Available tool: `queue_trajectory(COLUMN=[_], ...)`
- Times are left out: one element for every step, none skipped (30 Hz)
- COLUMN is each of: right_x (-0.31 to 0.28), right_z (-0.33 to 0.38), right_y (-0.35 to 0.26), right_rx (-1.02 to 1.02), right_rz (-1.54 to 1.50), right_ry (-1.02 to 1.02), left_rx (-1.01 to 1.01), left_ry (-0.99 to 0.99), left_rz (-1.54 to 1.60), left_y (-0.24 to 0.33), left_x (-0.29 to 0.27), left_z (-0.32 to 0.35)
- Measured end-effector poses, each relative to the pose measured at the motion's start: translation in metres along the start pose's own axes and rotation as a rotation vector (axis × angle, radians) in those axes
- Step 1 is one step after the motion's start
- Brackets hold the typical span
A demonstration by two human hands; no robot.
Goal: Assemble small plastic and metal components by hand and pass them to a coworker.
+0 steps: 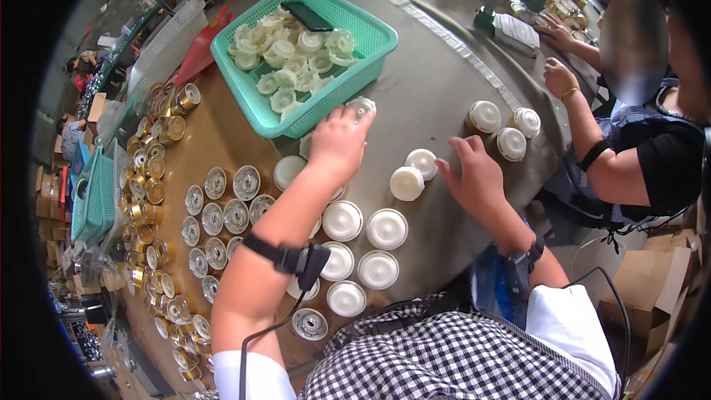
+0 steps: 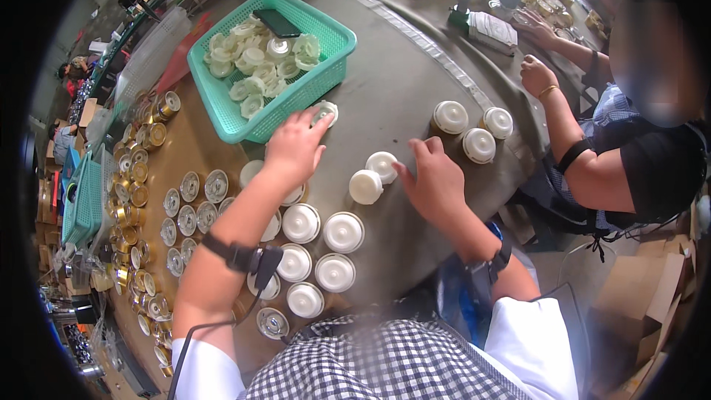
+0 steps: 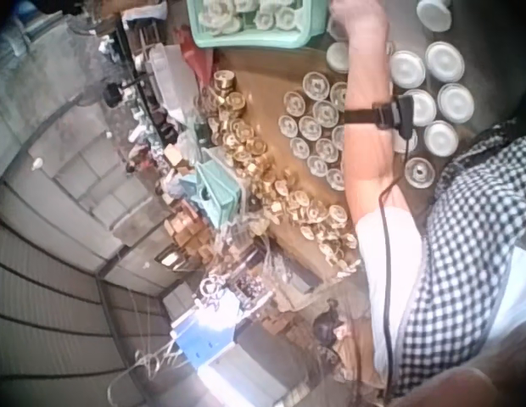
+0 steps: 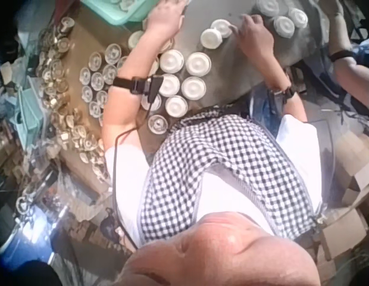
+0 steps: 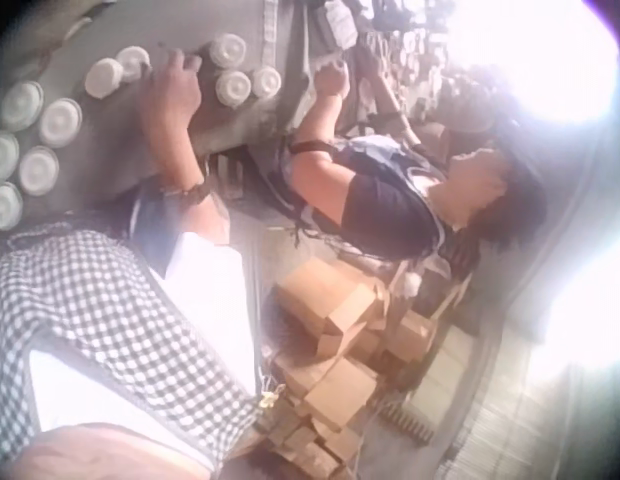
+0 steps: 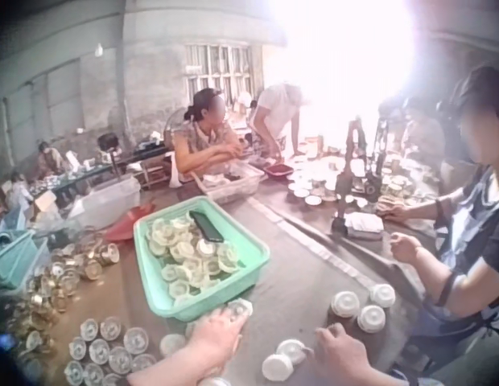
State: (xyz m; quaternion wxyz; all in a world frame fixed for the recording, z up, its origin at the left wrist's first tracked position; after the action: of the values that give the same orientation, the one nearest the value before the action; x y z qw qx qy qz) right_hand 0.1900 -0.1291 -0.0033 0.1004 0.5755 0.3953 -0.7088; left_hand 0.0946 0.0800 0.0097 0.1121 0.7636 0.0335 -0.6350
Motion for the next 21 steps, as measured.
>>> queue_trajectory(right_x=[-0.005, -0.008, -0.005, -0.002, 0.005, 0.014, 0.024, 0.028, 0.031, 0.031, 0.029, 0.025, 0.018, 0.013, 0.01, 0.005, -0.001, -0.007, -0.012, -0.016, -0.011], right_z=[0.006, 0.013, 0.016, 0.015, 0.013, 0.011, 0.008, 0.006, 0.002, -0.002, -0.004, -0.003, -0.001, 0.001, 0.005, 0.009, 0.013, 0.018, 0.027, 0.037, 0.046], right_y=[-0.007, -0.015, -0.023, -0.024, -0.032, -0.039, -0.042, -0.045, -0.039, -0.033, -0.026, -0.023, -0.017, -0.01, -0.013, -0.011, -0.019, -0.038, -0.067, -0.094, -0.121], right_rx=[-0.144, -0.292, -0.382, -0.378, -0.441, -0.51, -0.527, -0.546, -0.514, -0.483, -0.45, -0.399, -0.359, -0.316, -0.333, -0.329, -0.337, -0.36, -0.458, -0.547, -0.642], right_rz=[-0.054, -0.112, -0.159, -0.155, -0.14, -0.129, -0.13, -0.138, -0.119, -0.103, -0.083, -0.041, -0.036, -0.031, -0.037, -0.091, -0.154, -0.164, -0.288, -0.399, -0.391], right_ry=[0.04, 0.072, 0.049, 0.052, 0.033, 0.01, -0.027, -0.032, -0.003, 0.026, 0.022, 0.027, 0.047, 0.068, 0.062, 0.075, 0.087, 0.081, 0.053, 0.028, -0.017], left_rx=[0.01, 0.014, 0.014, 0.033, 0.047, 0.04, -0.011, -0.067, -0.086, -0.163, -0.245, -0.256, -0.248, -0.23, -0.283, -0.309, -0.203, -0.292, -0.377, -0.448, -0.313], left_ry=[-0.043, -0.092, -0.09, -0.076, -0.062, -0.063, -0.044, -0.022, -0.026, -0.018, -0.001, -0.037, -0.07, -0.14, -0.182, -0.244, -0.382, -0.572, -0.647, -0.732, -0.61], left_rz=[-0.089, -0.181, -0.178, -0.178, -0.182, -0.186, -0.119, -0.056, -0.061, 0.265, 0.589, 0.976, 1.369, 1.461, 1.655, 1.758, 1.644, 1.839, 1.961, 2.09, 1.83], left_y=[-0.003, -0.007, -0.008, -0.006, -0.006, -0.008, -0.015, -0.024, -0.02, -0.016, -0.016, -0.014, -0.005, 0.011, 0.027, 0.041, 0.057, 0.083, 0.104, 0.125, 0.125], left_x=[0.02, 0.036, 0.043, 0.045, 0.046, 0.045, 0.041, 0.035, 0.027, 0.009, -0.009, -0.021, -0.035, -0.063, -0.078, -0.083, -0.086, -0.087, -0.082, -0.077, -0.075], left_z=[-0.014, -0.024, -0.032, -0.04, -0.044, -0.047, -0.046, -0.041, -0.036, -0.032, -0.02, 0.0, 0.024, 0.053, 0.088, 0.126, 0.169, 0.211, 0.244, 0.268, 0.277])
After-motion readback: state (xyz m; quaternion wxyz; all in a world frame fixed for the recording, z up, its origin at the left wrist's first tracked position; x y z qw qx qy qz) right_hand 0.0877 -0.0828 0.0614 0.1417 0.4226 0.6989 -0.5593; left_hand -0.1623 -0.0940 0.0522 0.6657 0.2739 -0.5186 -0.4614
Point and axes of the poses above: each hand's wrist, its own z-axis away from the middle knuckle, its own x-axis out of the palm, y = z × x, the point moved 8 cm from there along -z, towards the middle knuckle, and after that the axes turned 4 degrees about -y, right-handed, at the moved point
